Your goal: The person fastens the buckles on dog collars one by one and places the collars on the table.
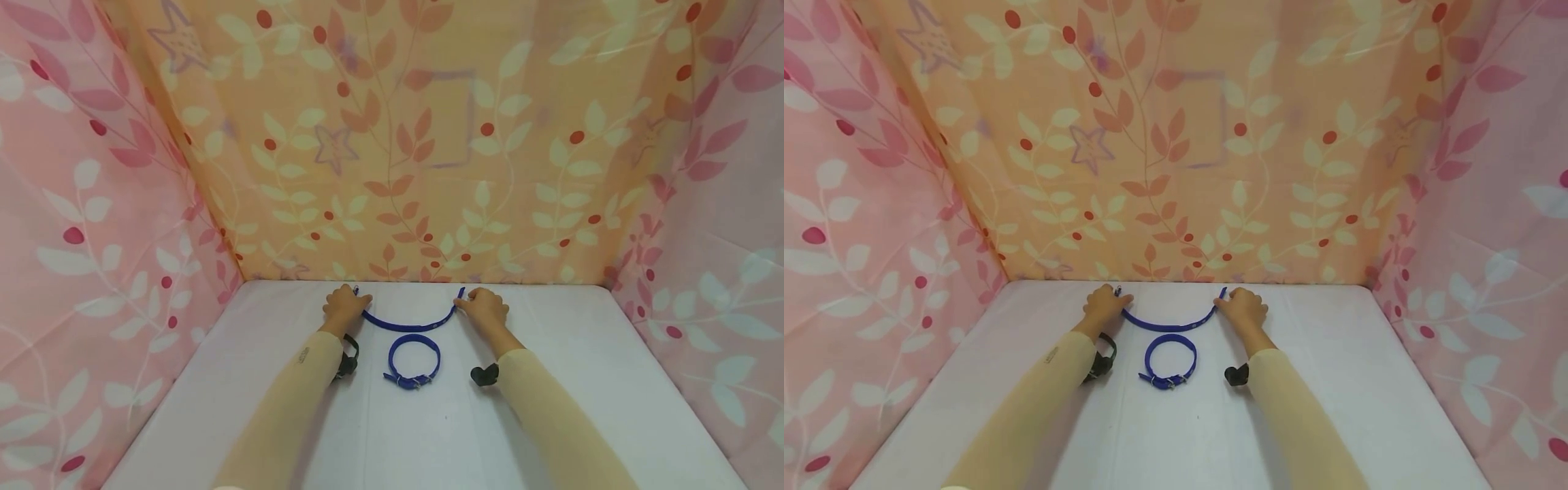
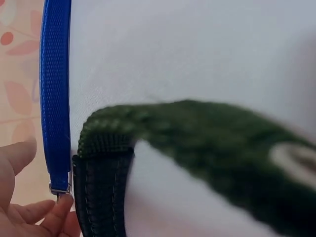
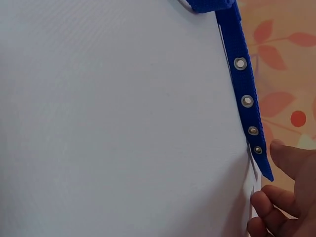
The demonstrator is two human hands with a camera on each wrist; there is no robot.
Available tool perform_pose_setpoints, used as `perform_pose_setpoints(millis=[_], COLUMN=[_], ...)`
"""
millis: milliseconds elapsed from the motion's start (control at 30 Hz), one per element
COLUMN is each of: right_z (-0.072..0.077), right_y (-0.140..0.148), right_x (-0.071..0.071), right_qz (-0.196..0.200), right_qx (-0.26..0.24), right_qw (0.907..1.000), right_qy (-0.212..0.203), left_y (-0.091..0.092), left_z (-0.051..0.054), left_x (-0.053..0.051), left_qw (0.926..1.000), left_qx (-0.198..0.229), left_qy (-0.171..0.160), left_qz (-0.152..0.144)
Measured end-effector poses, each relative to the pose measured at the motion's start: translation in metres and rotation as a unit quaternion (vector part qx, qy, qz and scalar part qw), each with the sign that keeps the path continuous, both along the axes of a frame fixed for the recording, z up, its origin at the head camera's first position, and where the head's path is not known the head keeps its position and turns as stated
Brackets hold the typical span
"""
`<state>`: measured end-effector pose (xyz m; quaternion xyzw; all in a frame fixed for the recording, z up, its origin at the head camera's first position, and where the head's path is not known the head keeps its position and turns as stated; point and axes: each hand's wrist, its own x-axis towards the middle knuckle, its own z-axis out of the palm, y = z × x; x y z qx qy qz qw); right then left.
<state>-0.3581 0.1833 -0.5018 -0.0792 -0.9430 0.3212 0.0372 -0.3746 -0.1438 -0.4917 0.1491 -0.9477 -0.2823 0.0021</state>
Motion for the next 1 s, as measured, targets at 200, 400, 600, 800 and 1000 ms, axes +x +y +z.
perform_pose_setpoints(millis=[200, 400, 600, 800, 1000], right_z=[-0.003, -0.003, -0.003, 0.003, 0.010], right_y=[-0.006, -0.013, -0.019, -0.023, -0.024], right_x=[-0.003, -0.007, -0.005, -0.005, -0.007], right_qz=[-0.018, -0.036, -0.052, -0.057, -0.019], right_qx=[0.017, 0.014, 0.008, -0.057, -0.134], right_qw=[0.9996, 0.9990, 0.9985, 0.9965, 0.9871], right_qy=[-0.008, -0.021, -0.018, 0.024, 0.086], left_y=[-0.001, -0.001, 0.002, 0.004, 0.003], left_z=[0.008, 0.008, 0.004, 0.004, 0.015], left_x=[0.007, 0.006, -0.003, -0.015, -0.014], left_qw=[0.9999, 0.9993, 0.9987, 0.9963, 0.9918], left_qx=[-0.011, -0.019, -0.011, 0.001, 0.052], left_qy=[0.010, 0.032, 0.048, 0.079, 0.106], left_qz=[0.006, 0.007, 0.016, 0.034, 0.049])
